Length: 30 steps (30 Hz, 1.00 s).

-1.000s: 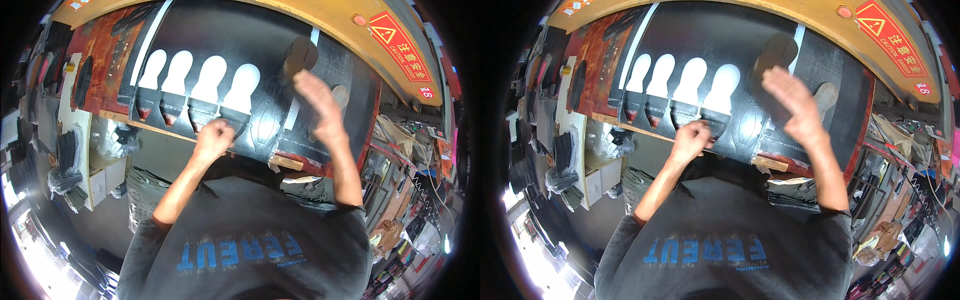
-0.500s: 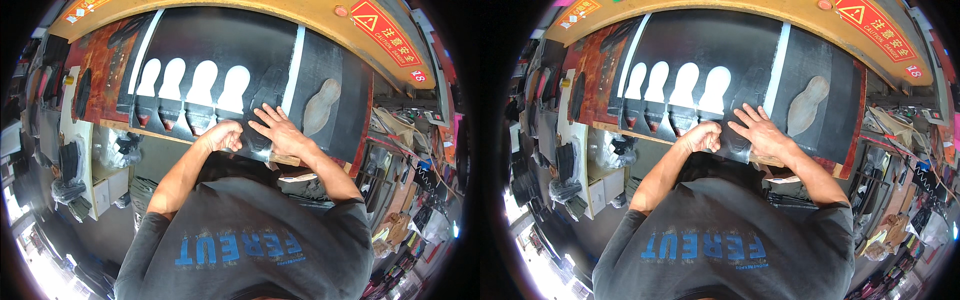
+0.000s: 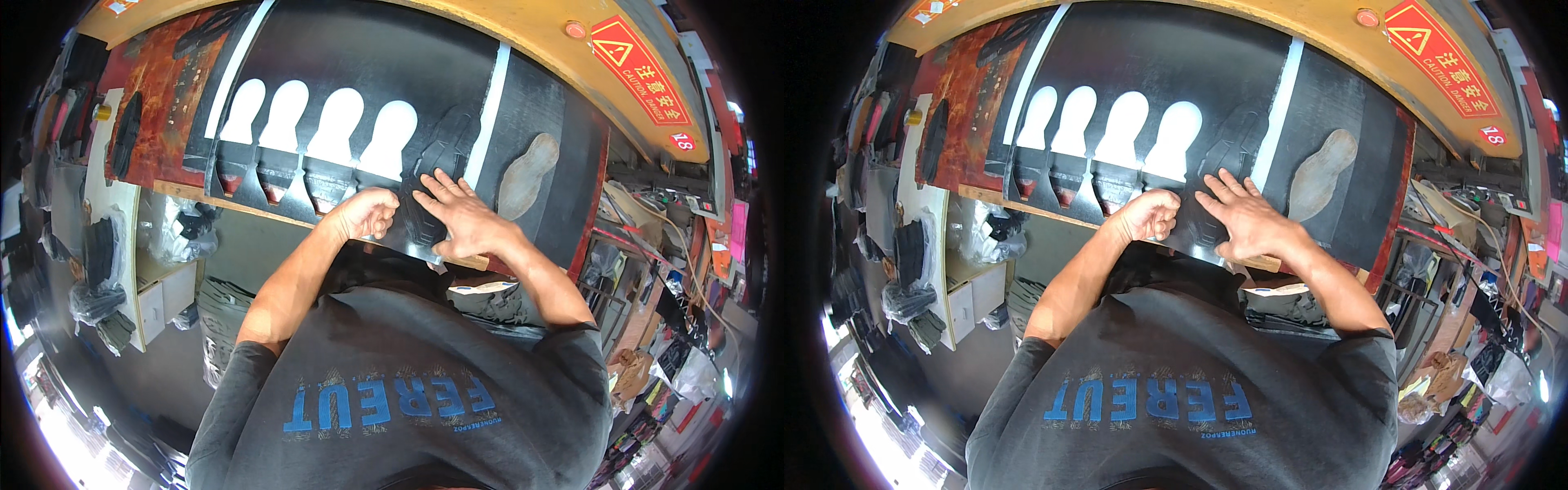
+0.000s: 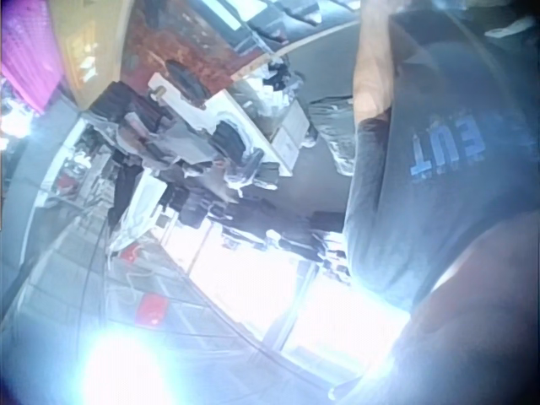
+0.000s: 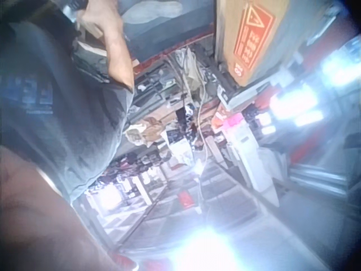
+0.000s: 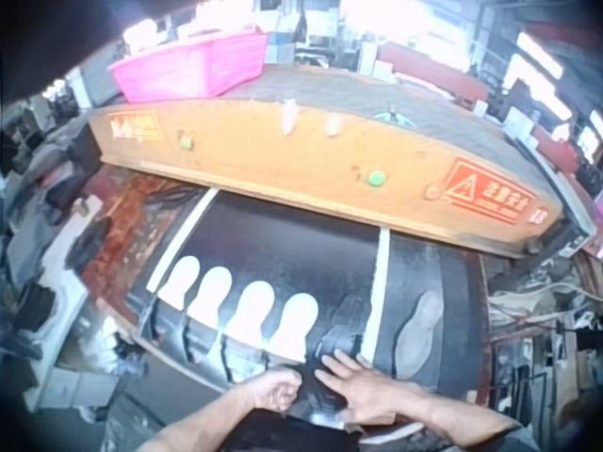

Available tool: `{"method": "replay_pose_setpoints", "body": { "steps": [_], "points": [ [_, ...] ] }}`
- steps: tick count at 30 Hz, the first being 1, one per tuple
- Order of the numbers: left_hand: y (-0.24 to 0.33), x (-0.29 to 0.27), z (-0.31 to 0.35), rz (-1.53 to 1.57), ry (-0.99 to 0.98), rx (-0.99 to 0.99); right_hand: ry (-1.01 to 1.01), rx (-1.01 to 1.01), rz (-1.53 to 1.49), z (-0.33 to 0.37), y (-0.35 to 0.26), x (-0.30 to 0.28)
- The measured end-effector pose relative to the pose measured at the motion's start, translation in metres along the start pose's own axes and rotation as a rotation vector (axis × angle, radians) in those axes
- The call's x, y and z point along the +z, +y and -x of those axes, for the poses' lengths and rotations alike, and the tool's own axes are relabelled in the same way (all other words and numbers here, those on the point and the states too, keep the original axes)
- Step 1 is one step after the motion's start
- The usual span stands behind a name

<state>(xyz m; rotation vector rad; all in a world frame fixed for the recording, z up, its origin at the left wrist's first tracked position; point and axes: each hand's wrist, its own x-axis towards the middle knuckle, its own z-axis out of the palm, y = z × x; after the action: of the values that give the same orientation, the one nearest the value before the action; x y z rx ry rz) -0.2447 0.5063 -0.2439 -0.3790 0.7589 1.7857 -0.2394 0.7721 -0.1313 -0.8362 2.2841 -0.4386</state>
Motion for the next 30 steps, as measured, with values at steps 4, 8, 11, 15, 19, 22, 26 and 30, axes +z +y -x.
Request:
{"method": "replay_pose_setpoints", "body": {
  "steps": [4, 8, 11, 15, 19, 22, 26, 30],
  "points": [
    [0.004, -0.001, -0.001, 0.008, 0.005, -0.033, 0.233, -0.021, 0.165, -0.003, 0.005, 0.033],
    [-0.004, 0.007, -0.001, -0.025, 0.089, 0.058, 0.336, -0.061, 0.147, -0.008, 0.018, 0.036],
    [-0.014, 0.016, -0.002, -0.151, 0.079, 0.164, 0.504, 0.090, -0.270, -0.002, 0.030, -0.009],
    [-0.022, 0.028, -0.006, -0.352, 0.221, 0.197, 1.155, 0.825, -0.424, 0.033, 0.059, -0.109],
    [-0.013, 0.045, 0.018, -0.295, 0.227, 0.233, 1.474, -0.230, -1.007, 0.062, 0.078, -0.155],
    [0.040, 0.048, 0.065, -1.016, 0.433, 0.501, 1.509, -0.217, -1.084, 0.036, 0.073, -0.148],
    [0.183, 0.045, 0.107, -1.547, 0.651, 1.115, 1.310, -0.270, -1.401, -0.063, 0.041, -0.122],
    [0.268, 0.031, 0.108, -1.985, 0.537, 0.849, 0.936, -0.537, -1.824, -0.164, 0.016, -0.073]
  ]
}}
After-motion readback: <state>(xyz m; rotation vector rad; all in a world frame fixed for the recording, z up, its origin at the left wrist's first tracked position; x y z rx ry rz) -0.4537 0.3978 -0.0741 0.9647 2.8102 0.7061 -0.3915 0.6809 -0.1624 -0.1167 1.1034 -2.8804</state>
